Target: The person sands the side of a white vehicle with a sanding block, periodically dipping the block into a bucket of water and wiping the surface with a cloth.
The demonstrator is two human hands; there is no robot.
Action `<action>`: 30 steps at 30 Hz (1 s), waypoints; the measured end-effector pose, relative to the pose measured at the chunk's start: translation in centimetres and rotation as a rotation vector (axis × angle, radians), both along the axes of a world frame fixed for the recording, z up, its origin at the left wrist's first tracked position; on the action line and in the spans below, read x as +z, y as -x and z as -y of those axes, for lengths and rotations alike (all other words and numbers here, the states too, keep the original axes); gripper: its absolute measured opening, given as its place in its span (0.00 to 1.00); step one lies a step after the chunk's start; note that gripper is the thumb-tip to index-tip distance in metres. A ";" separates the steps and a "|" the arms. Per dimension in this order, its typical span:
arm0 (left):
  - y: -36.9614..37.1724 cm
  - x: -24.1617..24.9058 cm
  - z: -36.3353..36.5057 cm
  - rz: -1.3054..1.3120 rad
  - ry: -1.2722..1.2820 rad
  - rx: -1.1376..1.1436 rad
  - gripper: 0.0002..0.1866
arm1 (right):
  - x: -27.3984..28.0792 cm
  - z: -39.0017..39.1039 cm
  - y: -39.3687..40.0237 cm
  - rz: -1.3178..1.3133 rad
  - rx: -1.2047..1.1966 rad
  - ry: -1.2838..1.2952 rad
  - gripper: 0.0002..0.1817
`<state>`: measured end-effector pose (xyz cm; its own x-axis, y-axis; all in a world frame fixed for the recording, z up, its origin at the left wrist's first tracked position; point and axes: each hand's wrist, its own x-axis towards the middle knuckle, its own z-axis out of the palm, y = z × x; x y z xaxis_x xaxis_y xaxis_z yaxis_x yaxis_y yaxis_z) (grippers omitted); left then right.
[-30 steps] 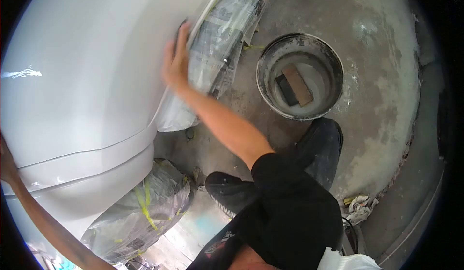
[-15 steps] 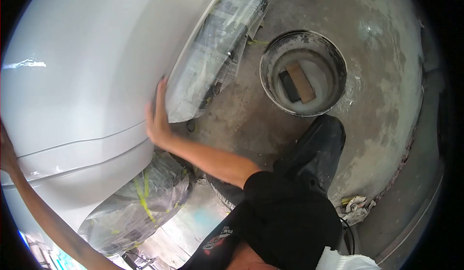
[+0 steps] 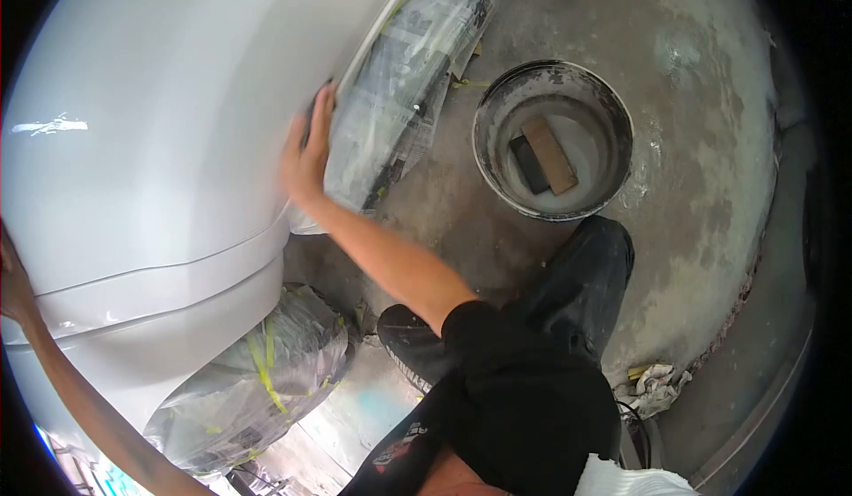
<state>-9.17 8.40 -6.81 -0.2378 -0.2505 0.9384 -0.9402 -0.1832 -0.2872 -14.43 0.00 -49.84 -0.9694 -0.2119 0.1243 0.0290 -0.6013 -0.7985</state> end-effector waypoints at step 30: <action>-6.5 2.7 4.6 0.928 0.369 -0.709 0.15 | 0.6 3.2 13.4 -0.333 -0.088 -0.151 0.37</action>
<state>-2.72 3.75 -4.06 -0.8302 0.4512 0.3274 -0.3310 0.0736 -0.9408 -27.81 -3.24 -49.20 -0.8964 -0.1693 0.4098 -0.2941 -0.4645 -0.8353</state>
